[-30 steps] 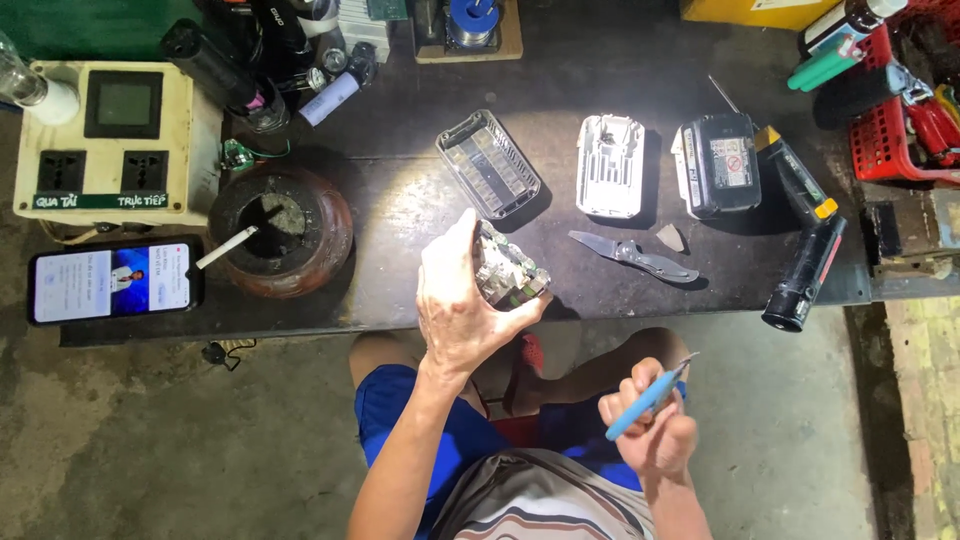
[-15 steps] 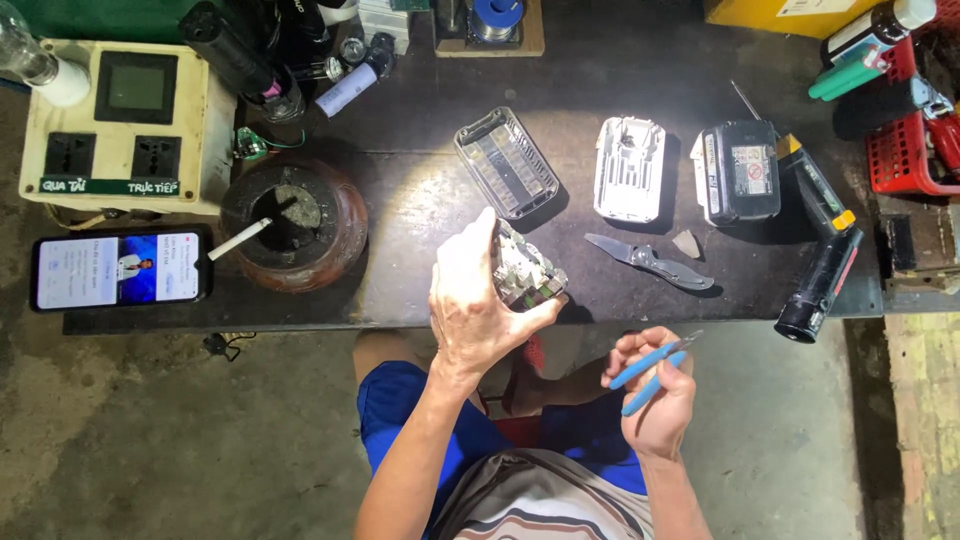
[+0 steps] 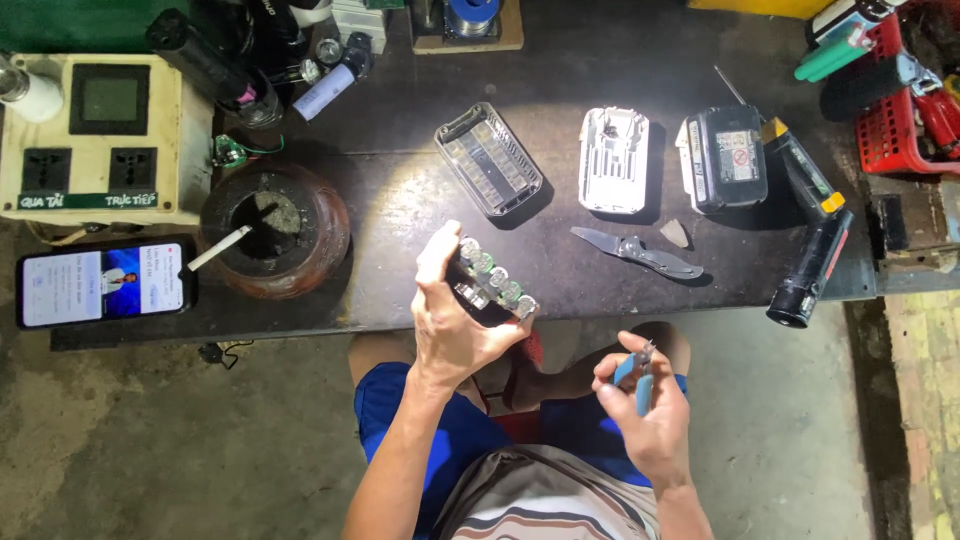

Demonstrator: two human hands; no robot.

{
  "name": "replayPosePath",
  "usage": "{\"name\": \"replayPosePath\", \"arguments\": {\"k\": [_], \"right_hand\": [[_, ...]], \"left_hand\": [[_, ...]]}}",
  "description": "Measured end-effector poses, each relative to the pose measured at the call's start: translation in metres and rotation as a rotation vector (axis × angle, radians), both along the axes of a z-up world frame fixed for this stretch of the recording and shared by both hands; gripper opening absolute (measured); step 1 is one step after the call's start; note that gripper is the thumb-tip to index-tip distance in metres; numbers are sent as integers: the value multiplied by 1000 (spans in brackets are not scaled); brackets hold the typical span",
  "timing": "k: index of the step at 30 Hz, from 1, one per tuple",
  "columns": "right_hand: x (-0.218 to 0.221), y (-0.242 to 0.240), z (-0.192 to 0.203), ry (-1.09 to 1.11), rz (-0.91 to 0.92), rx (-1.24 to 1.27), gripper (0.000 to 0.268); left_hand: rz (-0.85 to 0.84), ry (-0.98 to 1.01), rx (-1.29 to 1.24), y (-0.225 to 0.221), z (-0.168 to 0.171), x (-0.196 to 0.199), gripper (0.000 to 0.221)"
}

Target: Using pliers to cut connections and remove a circuit board from a battery pack assembly

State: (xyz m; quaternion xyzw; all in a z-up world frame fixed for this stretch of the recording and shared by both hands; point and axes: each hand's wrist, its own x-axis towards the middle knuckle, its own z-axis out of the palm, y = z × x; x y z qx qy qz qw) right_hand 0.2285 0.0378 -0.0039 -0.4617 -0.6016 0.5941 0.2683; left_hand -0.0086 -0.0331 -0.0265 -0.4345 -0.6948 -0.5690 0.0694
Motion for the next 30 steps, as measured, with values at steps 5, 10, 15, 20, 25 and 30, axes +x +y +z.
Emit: {"name": "replayPosePath", "arguments": {"k": [5, 10, 15, 20, 25, 30], "right_hand": [[-9, 12, 19, -209, 310, 548, 40], [-39, 26, 32, -446, 404, 1164, 39], [-57, 29, 40, -523, 326, 1324, 41], [-58, 29, 38, -577, 320, 1379, 55], [-64, 34, 38, -427, 268, 1428, 52], [-67, 34, 37, -427, 263, 1446, 42]], "left_hand": [[47, -55, 45, 3, -6, 5, 108], [3, 9, 179, 4, -11, 5, 95], [28, -62, 150, 2, -19, 7, 96], [38, -87, 188, 3, -26, 9, 93], [169, 111, 275, 17, -31, 5, 94], [151, 116, 286, 17, -26, 5, 92]]}}
